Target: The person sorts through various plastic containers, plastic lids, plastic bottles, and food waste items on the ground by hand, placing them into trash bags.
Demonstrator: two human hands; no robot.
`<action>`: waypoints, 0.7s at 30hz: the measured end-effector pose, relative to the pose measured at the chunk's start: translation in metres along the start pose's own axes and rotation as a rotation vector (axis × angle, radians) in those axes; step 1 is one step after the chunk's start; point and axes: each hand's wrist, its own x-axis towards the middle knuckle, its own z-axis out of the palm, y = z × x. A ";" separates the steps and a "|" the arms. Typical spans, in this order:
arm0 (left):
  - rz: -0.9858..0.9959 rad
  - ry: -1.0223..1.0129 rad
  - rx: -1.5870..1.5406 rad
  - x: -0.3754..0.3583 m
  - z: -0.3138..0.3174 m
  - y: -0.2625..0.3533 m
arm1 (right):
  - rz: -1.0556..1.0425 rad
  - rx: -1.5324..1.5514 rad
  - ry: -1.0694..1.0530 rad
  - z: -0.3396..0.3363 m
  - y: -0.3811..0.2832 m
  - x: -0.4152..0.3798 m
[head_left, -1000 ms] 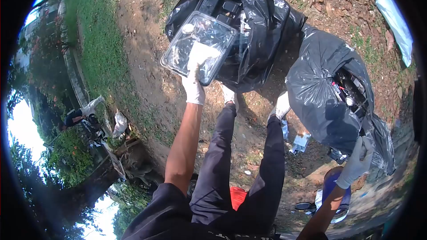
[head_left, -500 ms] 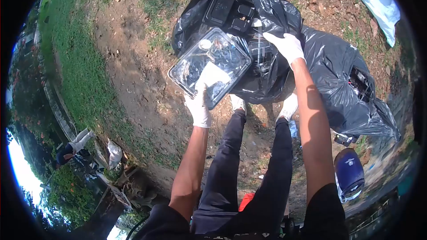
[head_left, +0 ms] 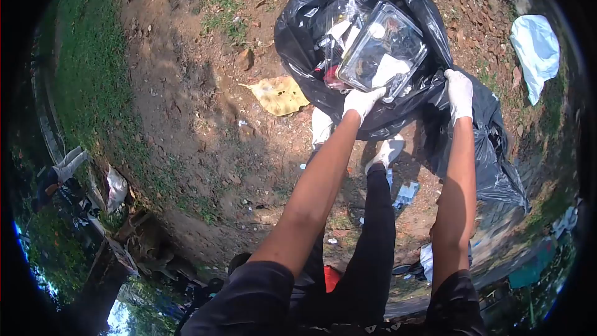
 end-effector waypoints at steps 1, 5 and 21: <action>-0.085 -0.122 0.327 -0.016 -0.018 0.023 | 0.021 0.086 -0.070 -0.032 -0.010 -0.005; 0.213 0.226 0.695 -0.064 -0.068 0.026 | 0.142 0.395 0.039 -0.080 -0.017 -0.035; 0.672 0.325 0.106 -0.057 -0.146 0.024 | 0.274 0.507 0.311 -0.050 0.042 -0.127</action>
